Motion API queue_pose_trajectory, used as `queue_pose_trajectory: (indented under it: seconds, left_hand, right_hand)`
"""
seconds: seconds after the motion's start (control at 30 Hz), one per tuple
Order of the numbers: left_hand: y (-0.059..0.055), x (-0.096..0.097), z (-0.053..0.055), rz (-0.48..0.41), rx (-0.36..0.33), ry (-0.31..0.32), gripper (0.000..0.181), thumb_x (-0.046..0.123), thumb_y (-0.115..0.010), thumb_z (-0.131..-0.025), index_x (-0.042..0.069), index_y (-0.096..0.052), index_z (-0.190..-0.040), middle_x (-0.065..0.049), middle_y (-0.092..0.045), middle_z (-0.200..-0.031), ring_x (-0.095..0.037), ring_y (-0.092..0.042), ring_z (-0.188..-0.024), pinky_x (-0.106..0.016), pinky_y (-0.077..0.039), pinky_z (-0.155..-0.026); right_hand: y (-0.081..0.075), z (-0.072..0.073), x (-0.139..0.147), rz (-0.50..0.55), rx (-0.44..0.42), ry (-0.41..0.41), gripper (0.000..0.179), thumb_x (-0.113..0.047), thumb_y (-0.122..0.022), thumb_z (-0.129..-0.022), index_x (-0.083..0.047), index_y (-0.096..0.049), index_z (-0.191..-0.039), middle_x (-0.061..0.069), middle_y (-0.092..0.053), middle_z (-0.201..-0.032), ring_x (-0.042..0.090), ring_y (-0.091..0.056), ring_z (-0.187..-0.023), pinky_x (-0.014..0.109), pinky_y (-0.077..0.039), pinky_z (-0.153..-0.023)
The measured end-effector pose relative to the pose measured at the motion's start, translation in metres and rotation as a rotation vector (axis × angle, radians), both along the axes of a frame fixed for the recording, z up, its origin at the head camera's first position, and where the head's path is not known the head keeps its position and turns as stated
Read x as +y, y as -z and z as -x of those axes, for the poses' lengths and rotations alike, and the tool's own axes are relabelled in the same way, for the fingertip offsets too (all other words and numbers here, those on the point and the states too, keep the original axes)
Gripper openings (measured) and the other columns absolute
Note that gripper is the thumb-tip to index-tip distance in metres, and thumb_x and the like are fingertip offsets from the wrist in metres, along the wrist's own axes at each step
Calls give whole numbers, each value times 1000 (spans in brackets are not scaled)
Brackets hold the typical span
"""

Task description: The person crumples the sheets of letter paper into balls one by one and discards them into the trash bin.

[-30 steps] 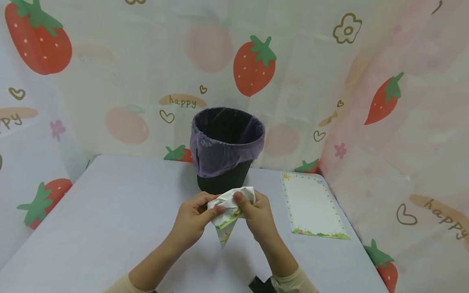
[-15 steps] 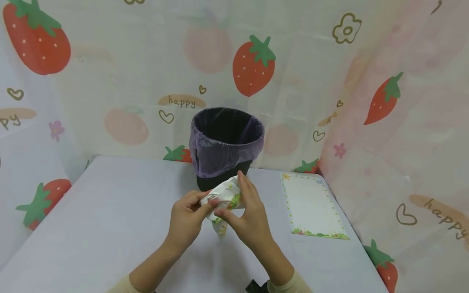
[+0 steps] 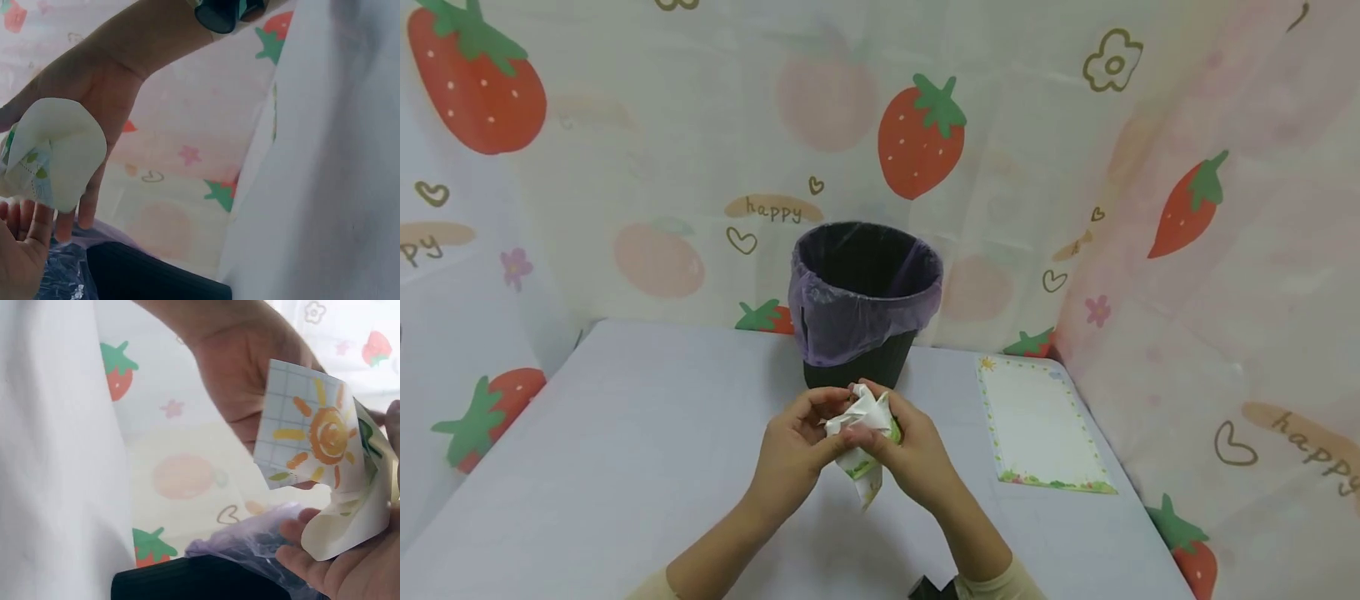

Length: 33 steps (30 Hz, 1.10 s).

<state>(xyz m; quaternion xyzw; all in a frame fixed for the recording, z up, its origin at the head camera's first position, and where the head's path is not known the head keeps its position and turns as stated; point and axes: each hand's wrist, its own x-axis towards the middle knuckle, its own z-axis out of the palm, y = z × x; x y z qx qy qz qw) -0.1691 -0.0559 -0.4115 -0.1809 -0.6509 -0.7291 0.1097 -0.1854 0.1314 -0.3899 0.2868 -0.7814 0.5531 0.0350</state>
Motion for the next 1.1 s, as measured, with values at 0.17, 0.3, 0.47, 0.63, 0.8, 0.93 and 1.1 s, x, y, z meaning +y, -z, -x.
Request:
queue_pose_trajectory:
  seconds: [0.17, 0.3, 0.47, 0.63, 0.8, 0.93, 1.1]
  left_hand:
    - [3, -2, 6, -130, -111, 140, 80, 31, -85, -80, -2, -48, -143, -22, -48, -136, -19, -57, -120, -22, -55, -94]
    - [4, -4, 6, -113, -102, 221, 82, 38, -83, -81, -1, -49, -145, -23, -50, -141, -19, -60, -120, -25, -56, -95]
    - [5, -5, 7, -36, -8, 184, 65, 33, -80, -84, 8, -59, -140, -12, -54, -137, -20, -60, -120, -24, -57, -92]
    - [7, -4, 9, 14, 101, 102, 56, 25, -81, -84, 11, -64, -136, -9, -57, -133, -18, -60, -118, -20, -52, -96]
    - [7, -5, 11, 29, 172, 118, 51, 17, -81, -85, 8, -66, -134, -12, -57, -130, -18, -60, -115, -22, -51, -100]
    - [2, -10, 10, 130, 215, 134, 58, 15, -84, -82, 11, -64, -137, -8, -58, -130, -18, -58, -117, -24, -50, -102]
    - [-3, -14, 10, 357, 336, 114, 87, 22, -92, -73, 16, -52, -150, -2, -55, -138, -16, -56, -119, -26, -50, -100]
  right_hand:
    - [-5, 3, 8, 33, 16, -7, 62, -46, -76, -91, -19, -60, -145, 0, -62, -137, 21, -59, -120, 29, -54, -95]
    - [-6, 3, 10, 94, -8, -35, 49, -30, -80, -91, -15, -67, -136, 2, -64, -127, 23, -56, -120, 28, -52, -96]
    - [-6, 0, 6, 211, -76, -135, 42, -23, -79, -92, -1, -70, -126, 12, -66, -119, 18, -62, -108, 24, -57, -84]
    - [-6, -1, 4, 247, -107, -159, 39, -21, -77, -93, 4, -69, -122, 12, -69, -112, 14, -67, -98, 24, -59, -78]
    - [-4, 1, 4, 227, -84, -123, 30, -19, -74, -95, 6, -71, -111, 10, -73, -100, 12, -67, -90, 25, -59, -75]
    - [-4, 3, 6, 191, -37, -24, 22, -17, -70, -98, 5, -74, -100, 7, -71, -86, 10, -64, -77, 24, -57, -66]
    - [-7, 4, 10, 223, -88, 60, 26, -18, -67, -100, 7, -75, -101, 3, -70, -83, 12, -63, -73, 24, -56, -65]
